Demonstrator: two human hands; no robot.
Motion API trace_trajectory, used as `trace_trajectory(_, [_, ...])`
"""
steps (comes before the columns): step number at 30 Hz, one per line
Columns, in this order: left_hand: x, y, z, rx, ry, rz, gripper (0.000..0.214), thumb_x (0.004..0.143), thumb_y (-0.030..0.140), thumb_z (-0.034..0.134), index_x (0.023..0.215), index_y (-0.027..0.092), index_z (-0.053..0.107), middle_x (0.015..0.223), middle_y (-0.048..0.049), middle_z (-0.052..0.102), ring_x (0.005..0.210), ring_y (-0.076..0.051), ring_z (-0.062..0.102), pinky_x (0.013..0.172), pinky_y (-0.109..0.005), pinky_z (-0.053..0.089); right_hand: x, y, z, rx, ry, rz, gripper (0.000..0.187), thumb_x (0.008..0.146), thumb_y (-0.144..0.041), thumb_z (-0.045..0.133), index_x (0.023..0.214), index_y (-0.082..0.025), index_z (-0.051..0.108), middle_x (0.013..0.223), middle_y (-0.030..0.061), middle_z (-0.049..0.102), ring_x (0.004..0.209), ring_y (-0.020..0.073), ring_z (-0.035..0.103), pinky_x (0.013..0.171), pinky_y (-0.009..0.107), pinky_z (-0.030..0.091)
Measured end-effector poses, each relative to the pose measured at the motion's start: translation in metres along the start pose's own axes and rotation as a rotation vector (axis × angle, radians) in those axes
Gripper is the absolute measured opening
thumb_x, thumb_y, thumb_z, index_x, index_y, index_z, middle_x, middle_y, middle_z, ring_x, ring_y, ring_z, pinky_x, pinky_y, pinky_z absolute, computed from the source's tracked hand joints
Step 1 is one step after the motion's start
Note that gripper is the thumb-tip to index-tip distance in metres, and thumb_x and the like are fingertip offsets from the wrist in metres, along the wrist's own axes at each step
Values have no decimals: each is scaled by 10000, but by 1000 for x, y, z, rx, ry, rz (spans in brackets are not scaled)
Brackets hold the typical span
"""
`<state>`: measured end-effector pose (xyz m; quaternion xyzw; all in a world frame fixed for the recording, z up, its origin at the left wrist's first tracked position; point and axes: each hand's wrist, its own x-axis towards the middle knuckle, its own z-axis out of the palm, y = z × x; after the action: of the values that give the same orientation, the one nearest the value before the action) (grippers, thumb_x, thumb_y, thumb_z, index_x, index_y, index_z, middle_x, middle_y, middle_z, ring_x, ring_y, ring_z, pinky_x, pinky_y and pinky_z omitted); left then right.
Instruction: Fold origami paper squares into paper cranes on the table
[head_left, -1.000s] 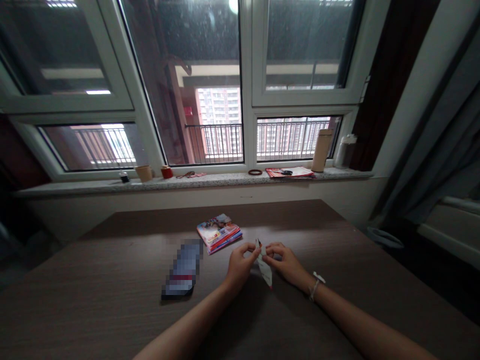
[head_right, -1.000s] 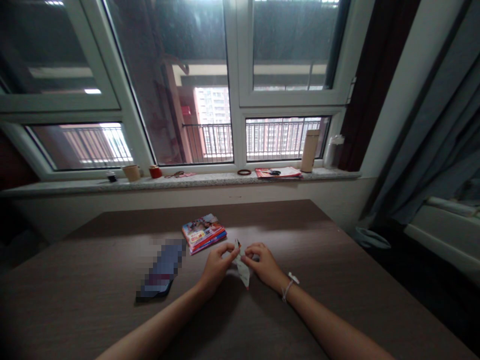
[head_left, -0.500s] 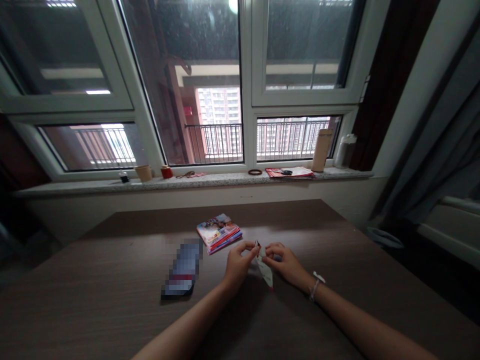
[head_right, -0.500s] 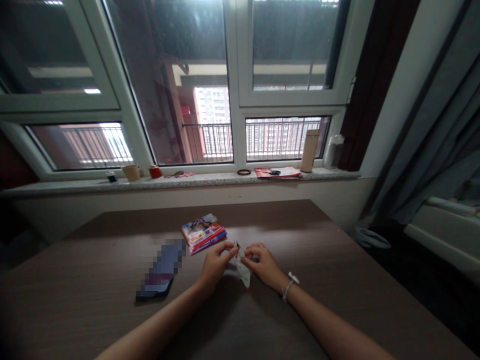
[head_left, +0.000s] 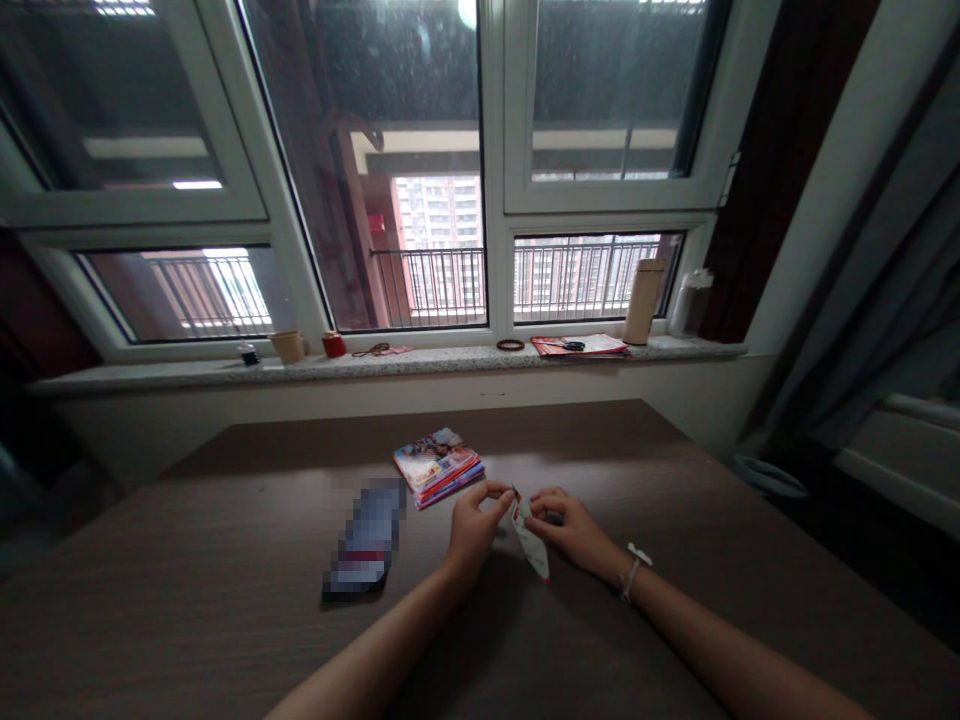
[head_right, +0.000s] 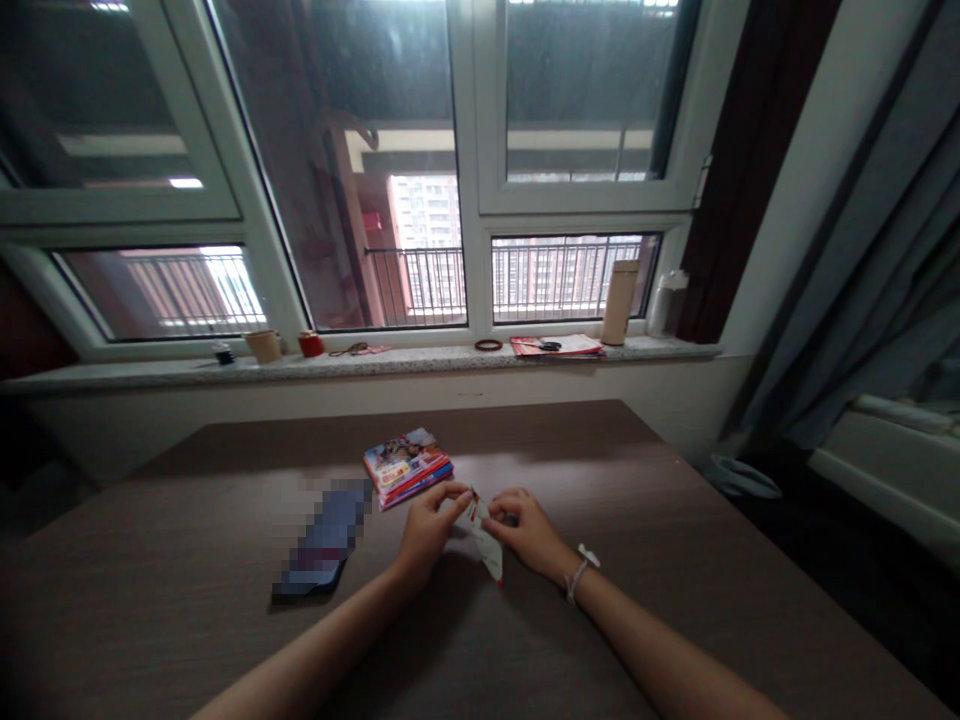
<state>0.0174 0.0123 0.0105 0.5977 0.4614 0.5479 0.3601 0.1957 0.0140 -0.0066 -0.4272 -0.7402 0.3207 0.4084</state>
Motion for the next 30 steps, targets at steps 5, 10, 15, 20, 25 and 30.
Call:
trace_trajectory(5, [1, -5, 1, -7, -27, -3, 281, 766, 442, 616, 735, 165, 656, 707, -7, 662, 717, -164, 616, 689, -254, 477, 0, -3, -1, 10, -15, 16, 261, 778, -442, 645, 809, -197, 730, 935, 76, 637, 989, 231, 552, 953, 395, 379])
trace_trajectory(10, [2, -7, 2, -9, -37, 8, 307, 776, 476, 601, 733, 174, 630, 696, 1, 656, 711, -163, 618, 679, -249, 476, 0, -1, -1, 10, -17, 21, 249, 771, -435, 651, 797, -200, 729, 937, 72, 632, 999, 231, 552, 957, 392, 379])
trace_trajectory(15, [2, -5, 2, 2, -96, 2, 250, 749, 411, 647, 816, 170, 641, 781, -26, 681, 776, -181, 638, 737, -269, 474, 0, 2, -1, 20, 4, 28, 264, 767, -449, 653, 787, -194, 717, 942, 74, 633, 994, 229, 549, 950, 383, 387])
trace_trajectory(20, [3, -6, 1, 36, -197, 31, 201, 701, 335, 689, 807, 168, 654, 787, -22, 671, 774, -175, 618, 739, -264, 465, 0, 3, -1, 23, 16, 28, 290, 759, -473, 658, 721, -189, 707, 970, 83, 626, 1015, 233, 548, 954, 387, 387])
trace_trajectory(25, [4, -5, 0, 114, -176, 55, 148, 702, 319, 659, 730, 174, 646, 727, -6, 650, 748, -167, 595, 726, -254, 445, 0, 1, -1, 36, 3, 36, 309, 753, -495, 661, 748, -192, 721, 958, 85, 630, 1050, 248, 539, 964, 406, 378])
trace_trajectory(30, [2, -4, 1, 139, -142, 33, 155, 708, 330, 646, 713, 175, 650, 713, -3, 651, 731, -167, 595, 713, -255, 442, 0, 2, 0, 42, 10, 33, 327, 751, -509, 663, 767, -189, 724, 971, 89, 630, 1048, 244, 545, 963, 400, 383])
